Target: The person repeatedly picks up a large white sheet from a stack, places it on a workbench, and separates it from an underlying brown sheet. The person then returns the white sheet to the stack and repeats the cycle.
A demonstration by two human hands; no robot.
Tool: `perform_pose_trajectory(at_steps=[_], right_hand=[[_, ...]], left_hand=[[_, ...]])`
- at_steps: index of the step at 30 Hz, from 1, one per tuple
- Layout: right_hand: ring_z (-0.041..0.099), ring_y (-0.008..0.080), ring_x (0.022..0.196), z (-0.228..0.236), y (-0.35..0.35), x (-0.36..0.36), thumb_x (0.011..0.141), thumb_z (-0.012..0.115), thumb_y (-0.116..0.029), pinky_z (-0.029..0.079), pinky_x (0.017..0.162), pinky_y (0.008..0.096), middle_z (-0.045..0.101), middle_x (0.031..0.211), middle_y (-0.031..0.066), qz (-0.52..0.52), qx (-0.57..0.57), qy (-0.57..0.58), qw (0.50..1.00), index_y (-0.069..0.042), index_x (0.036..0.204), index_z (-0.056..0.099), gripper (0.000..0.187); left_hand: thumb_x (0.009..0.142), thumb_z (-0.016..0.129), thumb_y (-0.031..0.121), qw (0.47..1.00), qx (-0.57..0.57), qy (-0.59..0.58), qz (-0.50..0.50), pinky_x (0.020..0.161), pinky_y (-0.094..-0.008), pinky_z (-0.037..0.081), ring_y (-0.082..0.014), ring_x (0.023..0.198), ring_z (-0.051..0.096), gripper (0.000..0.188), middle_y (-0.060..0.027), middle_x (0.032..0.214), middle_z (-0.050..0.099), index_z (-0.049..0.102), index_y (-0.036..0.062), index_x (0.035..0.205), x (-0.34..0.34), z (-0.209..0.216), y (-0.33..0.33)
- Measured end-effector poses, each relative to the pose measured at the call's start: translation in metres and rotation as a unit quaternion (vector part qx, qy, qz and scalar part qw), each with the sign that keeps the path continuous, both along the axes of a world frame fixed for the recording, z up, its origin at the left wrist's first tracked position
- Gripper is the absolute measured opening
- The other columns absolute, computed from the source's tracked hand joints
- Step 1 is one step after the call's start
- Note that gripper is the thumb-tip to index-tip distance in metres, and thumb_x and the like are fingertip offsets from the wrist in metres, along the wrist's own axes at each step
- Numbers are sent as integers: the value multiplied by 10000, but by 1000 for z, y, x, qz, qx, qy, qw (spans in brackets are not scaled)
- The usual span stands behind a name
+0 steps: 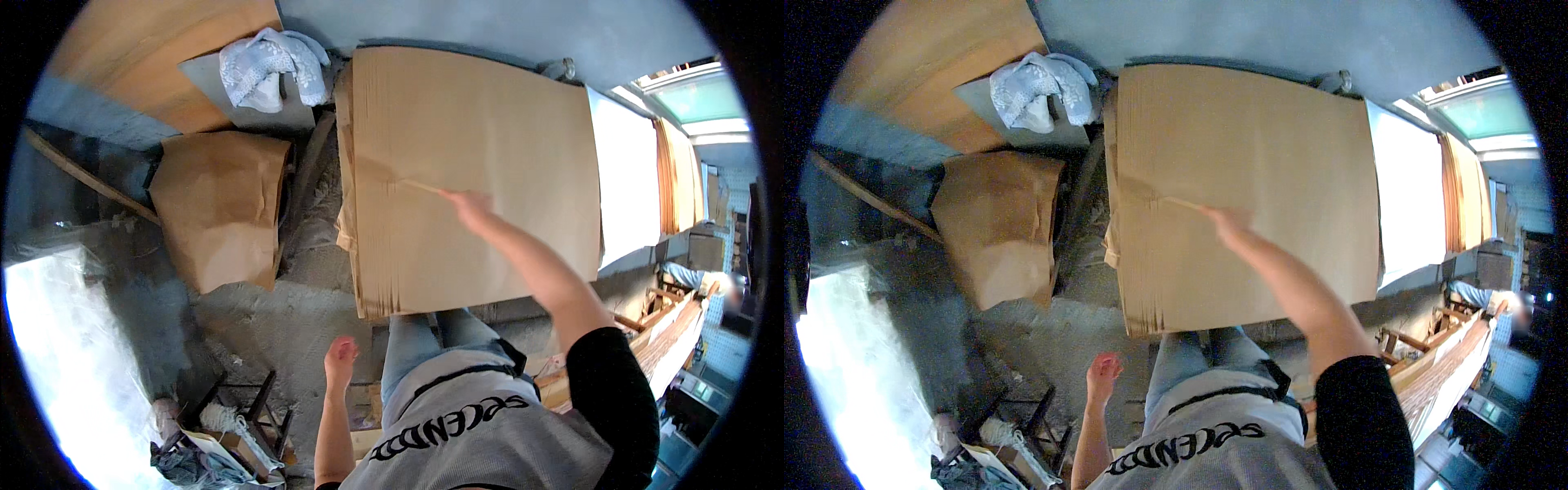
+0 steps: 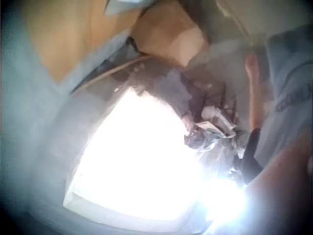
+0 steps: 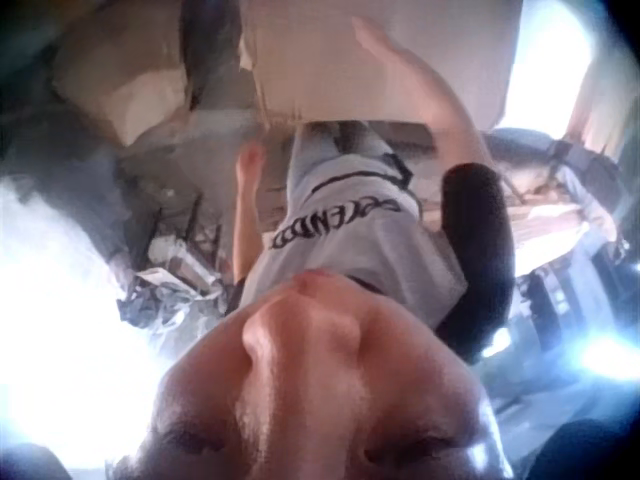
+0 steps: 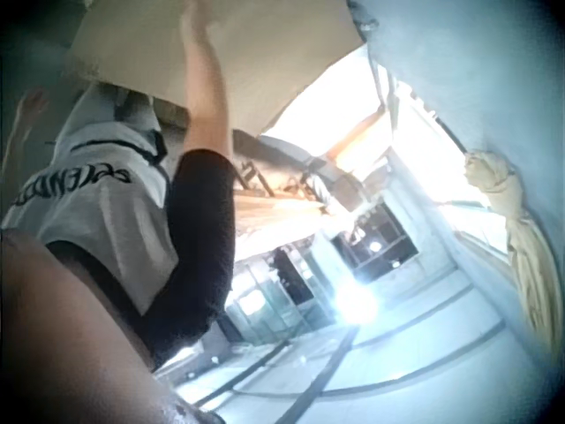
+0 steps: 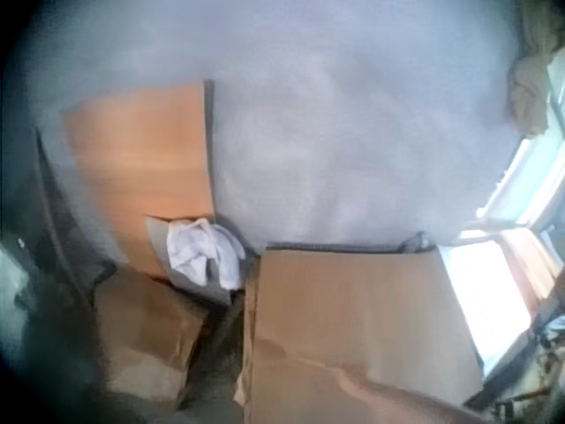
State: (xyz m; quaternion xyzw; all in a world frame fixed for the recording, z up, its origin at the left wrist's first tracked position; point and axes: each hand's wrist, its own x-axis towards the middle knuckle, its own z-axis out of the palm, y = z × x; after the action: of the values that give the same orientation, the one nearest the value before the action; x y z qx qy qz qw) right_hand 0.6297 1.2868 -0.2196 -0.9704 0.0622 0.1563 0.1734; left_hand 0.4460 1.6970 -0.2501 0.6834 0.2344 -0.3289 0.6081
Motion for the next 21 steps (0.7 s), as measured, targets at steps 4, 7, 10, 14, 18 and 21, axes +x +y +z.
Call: perform_pose_trajectory(at_steps=[4, 7, 10, 14, 18, 21], right_hand=[[579, 217, 611, 21, -27, -14, 838, 444, -90, 453, 564, 377, 583, 672, 74, -16, -61, 63, 996, -292, 1170, 545, 401], [588, 249, 622, 1, 18, 5, 791, 435, -38, 457, 556, 383, 604, 715, 92, 29, -67, 5, 997, -302, 1169, 542, 473], [592, 267, 641, -18, 32, 4, 776, 446, -38, 462, 568, 384, 615, 754, 104, -5, -41, 58, 997, -297, 1160, 550, 475], [600, 268, 668, -2, -10, -26, 796, 447, -64, 471, 593, 386, 629, 818, 105, -77, 55, 25, 995, -291, 1158, 552, 440], [602, 275, 670, 15, -1, -22, 819, 444, -72, 475, 590, 379, 629, 822, 124, -60, -34, 29, 997, -289, 1160, 549, 418], [598, 282, 640, 2, 40, 4, 828, 443, -77, 468, 549, 385, 625, 777, 121, -33, -48, 51, 997, -290, 1159, 549, 408]], left_hand=[[878, 512, 108, 999, -16, 37, 35, 618, -230, 467, -100, 698, 554, 125, -41, 817, 591, 570, 28, 955, -11, -5, 14], [882, 512, 120, 1000, 3, 24, 11, 628, -221, 453, -91, 712, 539, 147, -28, 808, 577, 568, 22, 975, 7, -11, -19], [888, 517, 169, 997, -61, -13, -44, 682, -258, 484, -133, 792, 582, 209, -59, 903, 606, 549, 35, 1045, 39, -10, -56], [888, 520, 172, 996, -89, 8, 1, 699, -269, 491, -136, 811, 583, 188, -62, 912, 596, 537, 38, 1019, 63, 2, -69], [881, 536, 171, 991, -122, 2, 55, 709, -278, 491, -137, 832, 578, 204, -57, 929, 582, 514, 42, 1038, 84, -12, -94], [871, 553, 166, 984, -153, -51, 71, 722, -280, 486, -133, 860, 566, 226, -45, 953, 567, 500, 46, 1055, 106, -36, -128]])
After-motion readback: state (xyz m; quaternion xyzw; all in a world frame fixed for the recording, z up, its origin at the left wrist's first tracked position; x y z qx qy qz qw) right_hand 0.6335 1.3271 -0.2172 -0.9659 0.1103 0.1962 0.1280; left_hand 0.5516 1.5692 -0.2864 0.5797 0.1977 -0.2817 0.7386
